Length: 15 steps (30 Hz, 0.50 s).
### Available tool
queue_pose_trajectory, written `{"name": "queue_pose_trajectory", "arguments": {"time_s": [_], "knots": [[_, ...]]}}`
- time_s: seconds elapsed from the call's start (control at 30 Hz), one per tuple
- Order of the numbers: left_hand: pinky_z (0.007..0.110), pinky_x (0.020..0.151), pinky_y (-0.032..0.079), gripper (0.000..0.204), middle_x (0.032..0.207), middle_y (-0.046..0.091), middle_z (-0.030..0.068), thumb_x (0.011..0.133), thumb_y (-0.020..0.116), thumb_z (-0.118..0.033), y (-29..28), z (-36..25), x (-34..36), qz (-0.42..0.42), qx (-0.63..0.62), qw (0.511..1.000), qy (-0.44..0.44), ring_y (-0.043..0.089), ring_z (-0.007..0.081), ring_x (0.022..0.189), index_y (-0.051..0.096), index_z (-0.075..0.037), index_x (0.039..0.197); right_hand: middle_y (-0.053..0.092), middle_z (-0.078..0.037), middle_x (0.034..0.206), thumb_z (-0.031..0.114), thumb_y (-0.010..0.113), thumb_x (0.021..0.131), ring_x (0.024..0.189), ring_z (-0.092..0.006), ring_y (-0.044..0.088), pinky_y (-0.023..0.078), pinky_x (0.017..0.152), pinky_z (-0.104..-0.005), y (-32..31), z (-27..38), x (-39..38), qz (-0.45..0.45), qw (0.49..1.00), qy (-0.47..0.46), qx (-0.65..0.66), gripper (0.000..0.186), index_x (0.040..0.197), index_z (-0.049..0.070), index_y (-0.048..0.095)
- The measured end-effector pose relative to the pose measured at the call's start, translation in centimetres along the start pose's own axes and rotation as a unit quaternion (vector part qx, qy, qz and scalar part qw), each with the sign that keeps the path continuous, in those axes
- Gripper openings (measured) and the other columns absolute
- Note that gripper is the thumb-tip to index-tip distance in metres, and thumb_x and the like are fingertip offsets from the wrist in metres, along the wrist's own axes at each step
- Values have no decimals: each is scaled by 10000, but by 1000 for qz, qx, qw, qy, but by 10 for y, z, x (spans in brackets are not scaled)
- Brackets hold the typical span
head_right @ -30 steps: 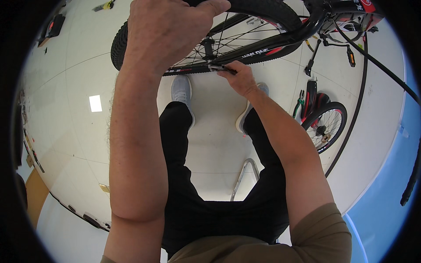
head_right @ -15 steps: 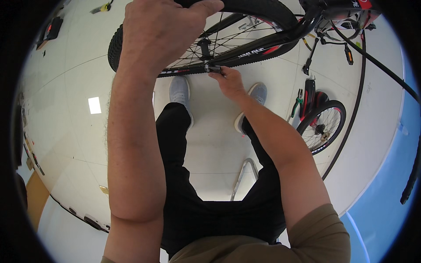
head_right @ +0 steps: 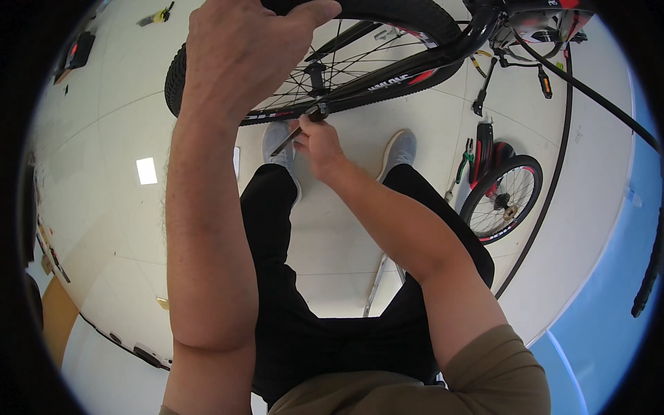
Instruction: The person uses a wrench to tighten the front wheel axle nuts on a bicycle, then adjusts the handlebar stem bolts. The bicycle is positioned upside down on the floor during the task.
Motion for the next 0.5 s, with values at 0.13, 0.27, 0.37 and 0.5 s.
{"name": "queue_pose_trajectory", "arguments": {"time_s": [0.13, 0.27, 0.37, 0.5], "knots": [[420, 1032, 408, 385, 1047, 755, 143, 870, 760, -244, 0, 1, 1, 7, -3, 1000, -4, 666, 283, 1025, 738, -25, 1186, 647, -76, 1117, 195, 519, 1086, 1093, -217, 615, 467, 1021, -463, 27, -1, -13, 15, 996, 33, 83, 180, 1119, 45, 612], [425, 1024, 410, 377, 1044, 754, 139, 870, 762, -245, 0, 1, -1, 1, 2, 1000, -4, 666, 284, 1016, 740, -30, 1179, 622, -98, 1039, 143, 526, 1075, 1022, -228, 599, 481, 1026, -470, 49, 9, -28, 36, 985, 45, 161, 147, 1064, 13, 592], [428, 1019, 413, 373, 1034, 752, 134, 868, 763, -243, -2, 0, -1, 4, -2, 1000, -8, 665, 282, 1020, 741, -30, 1175, 597, -107, 983, 107, 521, 1067, 948, -232, 576, 501, 1012, -453, 65, 18, -38, 51, 975, 63, 206, 131, 1021, -3, 574], [438, 1018, 414, 371, 1028, 750, 134, 864, 761, -241, -4, 2, 0, 4, -9, 1000, -9, 661, 291, 1033, 742, -34, 1172, 574, -110, 935, 67, 523, 1048, 897, -234, 551, 521, 946, -420, 87, 28, -56, 42, 966, 87, 239, 103, 983, -6, 555]]}}
Point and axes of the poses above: each hand's wrist, its own x-axis towards the middle knuckle, its own y-axis out of the palm, z = x × y, the point moved 5 cm from there along x, towards the middle knuckle
